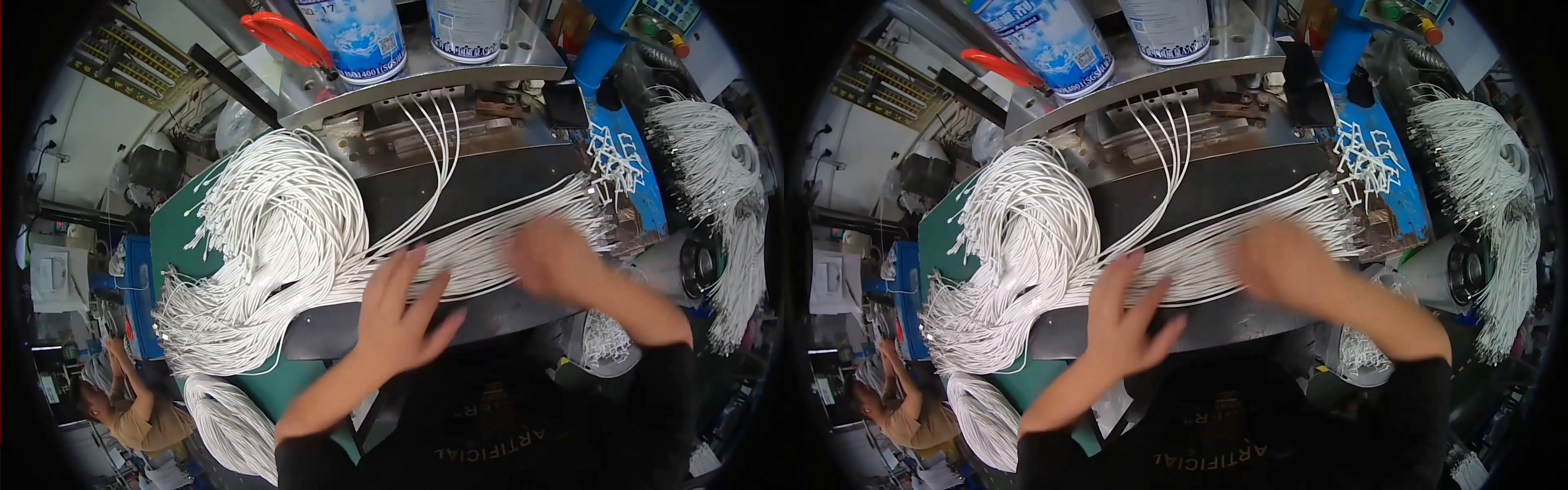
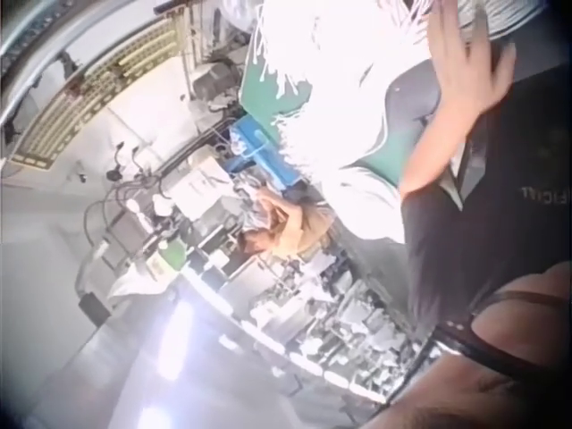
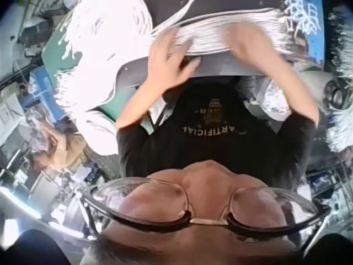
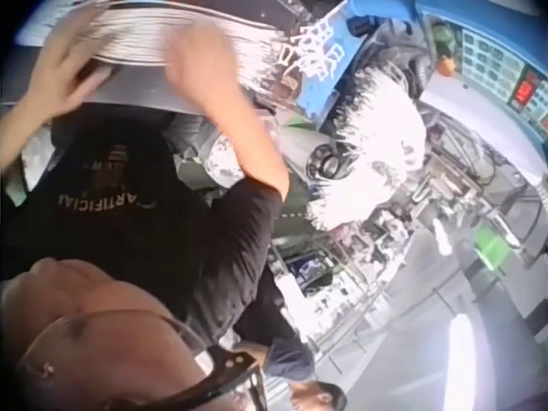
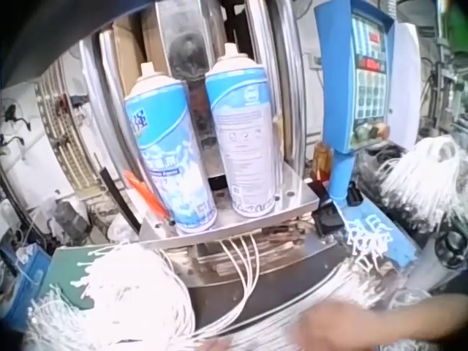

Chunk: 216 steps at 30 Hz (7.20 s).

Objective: The person assembles electrical wire harnesses by aligning wire bundles into an alignment jig, then attaching connectors to the wire bundles using a crimping machine.

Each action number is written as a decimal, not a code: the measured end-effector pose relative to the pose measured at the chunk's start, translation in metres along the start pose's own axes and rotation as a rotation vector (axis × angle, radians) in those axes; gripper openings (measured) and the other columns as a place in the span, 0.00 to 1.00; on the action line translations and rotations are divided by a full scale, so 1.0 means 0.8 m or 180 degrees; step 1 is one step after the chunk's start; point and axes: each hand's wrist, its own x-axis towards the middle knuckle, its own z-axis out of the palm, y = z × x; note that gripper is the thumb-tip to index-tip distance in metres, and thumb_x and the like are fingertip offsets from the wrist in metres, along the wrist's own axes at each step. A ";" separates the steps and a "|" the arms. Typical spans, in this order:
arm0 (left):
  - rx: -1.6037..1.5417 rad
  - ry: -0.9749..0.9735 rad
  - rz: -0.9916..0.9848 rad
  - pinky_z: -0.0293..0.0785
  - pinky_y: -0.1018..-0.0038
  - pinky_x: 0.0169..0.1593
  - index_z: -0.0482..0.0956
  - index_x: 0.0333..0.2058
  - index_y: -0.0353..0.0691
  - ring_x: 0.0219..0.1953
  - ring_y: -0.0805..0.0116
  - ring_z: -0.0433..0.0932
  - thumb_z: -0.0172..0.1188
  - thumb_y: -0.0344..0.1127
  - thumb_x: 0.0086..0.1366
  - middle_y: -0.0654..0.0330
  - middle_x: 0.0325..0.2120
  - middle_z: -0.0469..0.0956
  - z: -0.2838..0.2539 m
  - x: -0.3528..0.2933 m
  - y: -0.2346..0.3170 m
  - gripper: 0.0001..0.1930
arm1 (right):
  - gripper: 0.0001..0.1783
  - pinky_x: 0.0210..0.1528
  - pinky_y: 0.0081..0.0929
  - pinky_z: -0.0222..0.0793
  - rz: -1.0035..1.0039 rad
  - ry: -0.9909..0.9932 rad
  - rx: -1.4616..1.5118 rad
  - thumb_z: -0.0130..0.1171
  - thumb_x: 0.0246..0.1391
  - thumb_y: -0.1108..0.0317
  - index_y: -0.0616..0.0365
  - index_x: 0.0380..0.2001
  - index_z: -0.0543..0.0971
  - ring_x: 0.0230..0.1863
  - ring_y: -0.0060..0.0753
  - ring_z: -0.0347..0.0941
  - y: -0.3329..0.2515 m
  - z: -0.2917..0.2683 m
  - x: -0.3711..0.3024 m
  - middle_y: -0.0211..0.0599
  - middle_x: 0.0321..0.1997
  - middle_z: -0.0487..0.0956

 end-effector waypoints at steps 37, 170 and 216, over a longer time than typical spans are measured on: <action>-0.0372 -0.0803 0.0283 0.59 0.55 0.69 0.76 0.60 0.44 0.71 0.38 0.57 0.73 0.44 0.55 0.38 0.68 0.59 -0.098 -0.008 0.259 0.33 | 0.33 0.57 0.47 0.69 0.1784 0.1810 0.1039 0.65 0.52 0.43 0.55 0.54 0.80 0.54 0.55 0.75 -0.007 -0.209 -0.277 0.52 0.50 0.81; -0.4090 -0.0161 -0.2242 0.72 0.79 0.31 0.83 0.40 0.30 0.26 0.79 0.76 0.62 0.32 0.70 0.64 0.26 0.82 0.064 0.081 0.009 0.09 | 0.21 0.34 0.16 0.69 0.1629 0.1138 0.4518 0.45 0.72 0.61 0.59 0.61 0.72 0.32 0.17 0.71 -0.022 0.006 0.033 0.30 0.39 0.79; -0.4439 -0.0516 -0.2490 0.66 0.80 0.34 0.84 0.42 0.33 0.24 0.80 0.65 0.56 0.37 0.73 0.70 0.19 0.69 0.073 0.089 -0.021 0.13 | 0.23 0.48 0.28 0.72 0.1105 0.0815 0.2445 0.57 0.65 0.65 0.58 0.61 0.73 0.43 0.33 0.78 -0.007 0.002 0.033 0.41 0.46 0.82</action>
